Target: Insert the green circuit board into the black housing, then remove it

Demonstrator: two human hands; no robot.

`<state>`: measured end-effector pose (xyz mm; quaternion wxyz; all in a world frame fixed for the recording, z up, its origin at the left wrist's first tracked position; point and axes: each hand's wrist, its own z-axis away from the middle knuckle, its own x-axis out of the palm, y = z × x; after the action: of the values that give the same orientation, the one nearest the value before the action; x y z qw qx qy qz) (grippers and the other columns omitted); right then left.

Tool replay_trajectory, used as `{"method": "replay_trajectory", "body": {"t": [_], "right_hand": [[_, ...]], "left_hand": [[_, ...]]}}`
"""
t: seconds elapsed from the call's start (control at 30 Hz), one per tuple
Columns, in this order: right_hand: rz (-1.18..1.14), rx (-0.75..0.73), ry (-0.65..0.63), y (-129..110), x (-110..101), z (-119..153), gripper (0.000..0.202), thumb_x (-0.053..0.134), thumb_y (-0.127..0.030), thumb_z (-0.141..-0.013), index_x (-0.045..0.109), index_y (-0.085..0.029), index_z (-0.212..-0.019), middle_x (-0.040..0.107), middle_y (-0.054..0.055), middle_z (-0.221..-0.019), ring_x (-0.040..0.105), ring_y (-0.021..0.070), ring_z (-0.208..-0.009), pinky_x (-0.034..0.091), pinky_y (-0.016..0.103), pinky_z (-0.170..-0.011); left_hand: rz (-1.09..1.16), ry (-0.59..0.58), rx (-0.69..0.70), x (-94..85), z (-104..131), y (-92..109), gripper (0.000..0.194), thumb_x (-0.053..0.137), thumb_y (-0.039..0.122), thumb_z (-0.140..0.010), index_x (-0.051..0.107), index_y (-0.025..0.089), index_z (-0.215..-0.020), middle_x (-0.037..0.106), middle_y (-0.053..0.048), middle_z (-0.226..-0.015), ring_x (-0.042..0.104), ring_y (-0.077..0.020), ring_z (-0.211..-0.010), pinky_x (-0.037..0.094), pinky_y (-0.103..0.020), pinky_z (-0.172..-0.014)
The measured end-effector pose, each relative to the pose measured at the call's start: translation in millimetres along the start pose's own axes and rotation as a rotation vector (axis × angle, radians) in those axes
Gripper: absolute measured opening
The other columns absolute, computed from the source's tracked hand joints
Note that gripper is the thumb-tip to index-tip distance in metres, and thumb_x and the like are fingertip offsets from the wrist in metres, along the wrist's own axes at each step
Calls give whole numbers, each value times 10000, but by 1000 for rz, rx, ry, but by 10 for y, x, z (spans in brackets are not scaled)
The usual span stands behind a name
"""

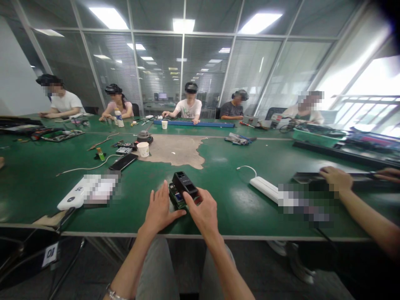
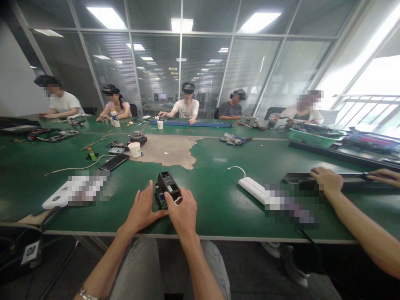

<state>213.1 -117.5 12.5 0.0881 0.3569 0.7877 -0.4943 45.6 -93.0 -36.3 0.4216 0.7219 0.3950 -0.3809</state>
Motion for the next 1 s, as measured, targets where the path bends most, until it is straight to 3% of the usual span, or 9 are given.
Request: {"method": "replay_trajectory", "body": {"t": [0.27, 0.53, 0.77, 1.0], "right_hand": [[153, -13, -70, -141, 171, 50, 250, 591, -427, -834, 646, -193, -904, 641, 62, -850, 589, 197, -782, 433, 292, -736], [279, 43, -181, -46, 214, 178, 248, 619, -434, -815, 642, -207, -913, 636, 74, -864, 620, 221, -829, 440, 299, -728], [253, 15, -154, 4, 233, 183, 504, 638, -505, -791, 596, -173, -1167, 641, 113, -1009, 620, 253, -930, 455, 314, -755], [162, 26, -153, -73, 260, 124, 269, 623, -403, -816, 644, -199, -989, 631, 75, -915, 612, 229, -880, 457, 311, -776]], "left_hand": [[21, -19, 9, -15, 9, -18, 1101, 549, 615, -788, -122, 128, -1511, 205, -206, -1573, 272, -326, -1425, 158, -562, -1152], [29, -22, -11, -30, 13, 2, 1055, 538, 450, -783, -149, 103, -1504, 232, -198, -1565, 260, -319, -1427, 125, -553, -1160], [7, -35, -23, -32, 14, 12, 1030, 525, 393, -763, -113, 78, -1508, 222, -190, -1571, 242, -312, -1433, 121, -533, -1170], [-12, -68, -94, 6, -38, 12, 1007, 515, 394, -758, -64, 48, -1505, 187, -224, -1573, 241, -323, -1439, 138, -526, -1168]]}}
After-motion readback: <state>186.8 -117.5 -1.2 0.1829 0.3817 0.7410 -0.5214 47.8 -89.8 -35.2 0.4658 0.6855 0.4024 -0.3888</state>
